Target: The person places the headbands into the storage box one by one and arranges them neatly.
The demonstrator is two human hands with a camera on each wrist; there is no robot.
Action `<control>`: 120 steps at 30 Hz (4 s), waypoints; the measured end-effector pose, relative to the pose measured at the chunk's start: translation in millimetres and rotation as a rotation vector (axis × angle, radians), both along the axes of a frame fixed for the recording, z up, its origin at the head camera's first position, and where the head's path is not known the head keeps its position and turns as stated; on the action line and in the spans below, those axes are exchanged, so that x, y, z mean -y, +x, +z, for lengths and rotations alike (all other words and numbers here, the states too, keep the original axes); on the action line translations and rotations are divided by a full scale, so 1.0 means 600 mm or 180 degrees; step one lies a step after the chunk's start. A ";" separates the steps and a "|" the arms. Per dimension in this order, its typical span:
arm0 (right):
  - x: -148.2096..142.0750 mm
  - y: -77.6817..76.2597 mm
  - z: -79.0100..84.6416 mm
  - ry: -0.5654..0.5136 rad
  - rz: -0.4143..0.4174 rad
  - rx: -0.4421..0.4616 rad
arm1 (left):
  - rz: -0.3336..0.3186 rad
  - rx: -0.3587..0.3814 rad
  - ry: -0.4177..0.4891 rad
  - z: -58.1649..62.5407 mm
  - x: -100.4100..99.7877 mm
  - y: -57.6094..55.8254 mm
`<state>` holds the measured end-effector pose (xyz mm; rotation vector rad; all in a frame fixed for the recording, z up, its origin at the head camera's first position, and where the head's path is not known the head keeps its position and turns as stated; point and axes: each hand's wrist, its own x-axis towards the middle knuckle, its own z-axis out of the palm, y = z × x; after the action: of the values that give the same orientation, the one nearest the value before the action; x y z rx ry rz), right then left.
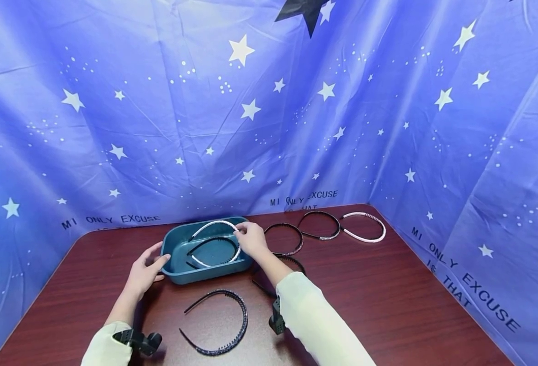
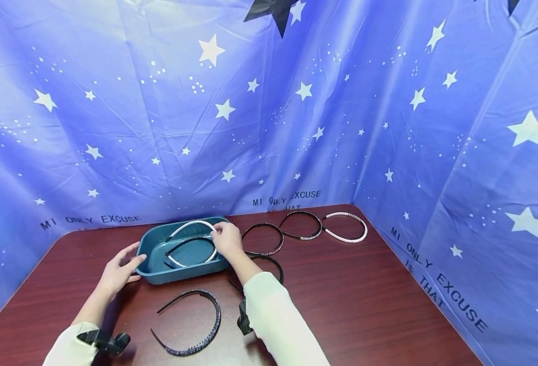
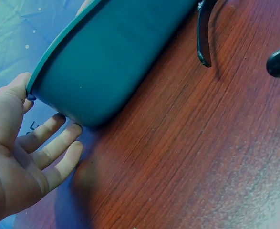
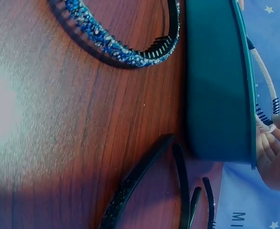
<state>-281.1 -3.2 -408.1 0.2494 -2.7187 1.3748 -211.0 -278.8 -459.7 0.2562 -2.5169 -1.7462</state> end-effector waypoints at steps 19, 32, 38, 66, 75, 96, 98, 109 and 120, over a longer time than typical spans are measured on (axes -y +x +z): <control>0.013 0.014 -0.005 0.0114 0.0050 -0.0081 | 0.0006 -0.0032 0.0055 -0.001 0.000 0.000; 0.016 0.016 -0.007 0.0257 0.0131 -0.0050 | 0.0010 -0.0024 0.0078 -0.002 0.001 -0.002; 0.017 0.015 -0.010 0.0314 0.0105 -0.0056 | 0.0008 -0.0021 0.0079 -0.003 0.000 0.000; 0.016 0.008 -0.013 0.0501 0.0136 -0.0158 | 0.0012 -0.0028 0.0036 -0.002 -0.002 -0.005; 0.015 0.008 -0.013 0.0501 0.0140 -0.0094 | 0.0007 -0.0027 0.0059 -0.002 -0.003 -0.005; 0.015 0.012 -0.012 0.0562 0.0189 -0.0100 | 0.0048 -0.0021 0.0095 -0.002 -0.003 0.000; 0.015 0.012 -0.011 0.0552 0.0204 -0.0074 | 0.0051 -0.0027 0.0096 -0.002 -0.003 -0.001; 0.010 0.020 -0.008 0.0411 0.0335 -0.0151 | 0.0045 -0.0006 0.0064 -0.005 -0.003 0.000; -0.003 0.016 0.008 0.0531 0.0467 -0.0360 | 0.0032 -0.0021 0.0066 -0.005 0.000 -0.002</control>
<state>-271.6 -1.5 -403.5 0.5316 -2.7694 1.1263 -211.9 -278.7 -462.8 0.2632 -2.4897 -1.7675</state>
